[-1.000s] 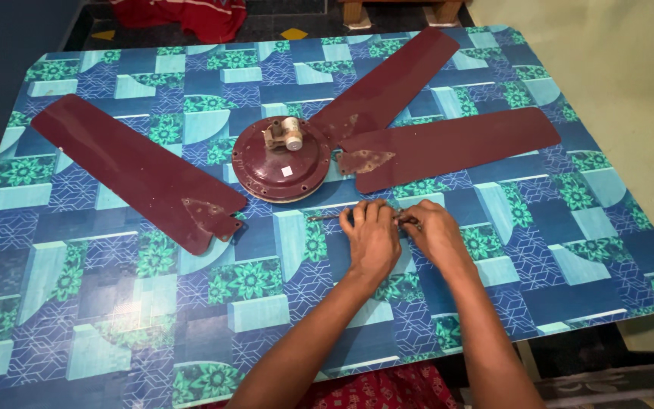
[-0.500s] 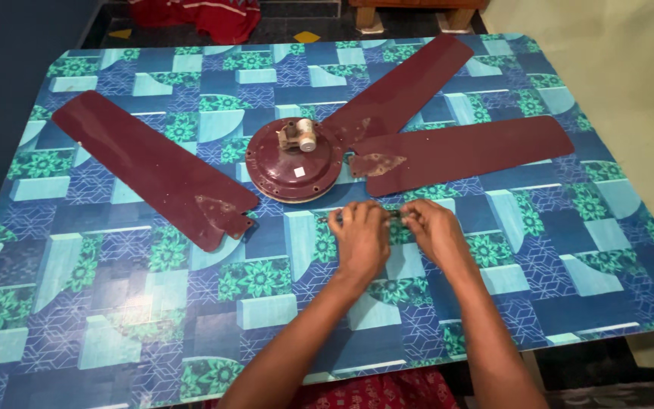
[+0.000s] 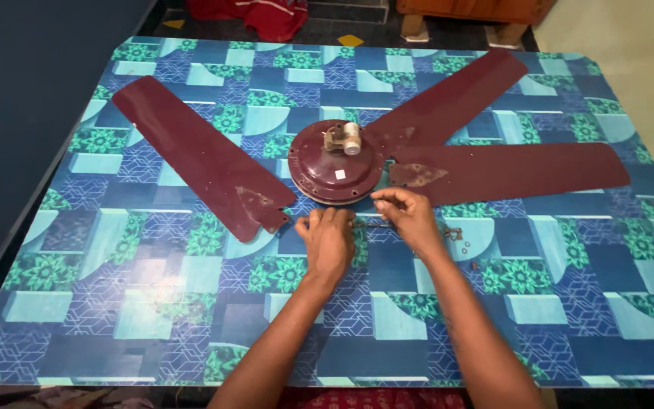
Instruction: The person uses a screwdriver to tighten screws on the central hub of a ceiling fan placed on a table. The person repeatedly adjusts the fan and tightens multiple screws around the hub throughout the clip.
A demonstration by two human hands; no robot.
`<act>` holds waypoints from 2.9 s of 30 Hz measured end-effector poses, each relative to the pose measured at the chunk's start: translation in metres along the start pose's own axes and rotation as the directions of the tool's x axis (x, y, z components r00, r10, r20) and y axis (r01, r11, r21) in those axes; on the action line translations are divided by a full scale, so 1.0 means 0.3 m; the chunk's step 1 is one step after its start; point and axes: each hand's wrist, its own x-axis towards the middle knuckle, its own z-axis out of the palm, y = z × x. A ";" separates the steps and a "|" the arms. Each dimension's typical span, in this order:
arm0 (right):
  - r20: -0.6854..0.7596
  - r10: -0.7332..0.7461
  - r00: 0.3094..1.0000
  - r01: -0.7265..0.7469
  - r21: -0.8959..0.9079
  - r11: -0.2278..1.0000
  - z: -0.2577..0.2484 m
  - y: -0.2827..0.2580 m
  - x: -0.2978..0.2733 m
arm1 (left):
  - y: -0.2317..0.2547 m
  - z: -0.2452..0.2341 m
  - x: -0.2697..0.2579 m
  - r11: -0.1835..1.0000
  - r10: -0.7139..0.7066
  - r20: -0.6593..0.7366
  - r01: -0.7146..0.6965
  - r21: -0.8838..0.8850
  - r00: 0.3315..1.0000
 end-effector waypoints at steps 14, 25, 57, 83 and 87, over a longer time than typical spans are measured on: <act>0.038 -0.573 0.819 0.518 -0.480 0.708 0.141 -0.179 0.034 | -0.003 -0.054 0.015 0.995 0.002 -0.107 -0.013 -0.098 0.994; 0.066 -0.559 0.826 0.506 -0.524 0.685 0.141 -0.193 0.028 | 0.000 -0.064 0.035 0.991 0.007 -0.103 -0.020 -0.131 0.995; 0.050 -0.601 0.798 0.530 -0.531 0.660 0.088 -0.194 -0.003 | 0.037 -0.004 0.037 0.997 0.002 0.080 0.003 -0.072 0.997; 0.117 -0.173 0.978 0.034 0.729 0.684 0.028 -0.071 0.047 | 0.015 0.086 0.066 0.360 -0.551 0.143 0.389 -0.848 0.822; 0.029 -0.229 0.973 0.151 0.669 0.728 0.054 -0.066 0.048 | 0.036 0.031 0.088 0.470 -0.498 0.129 0.392 -0.791 0.858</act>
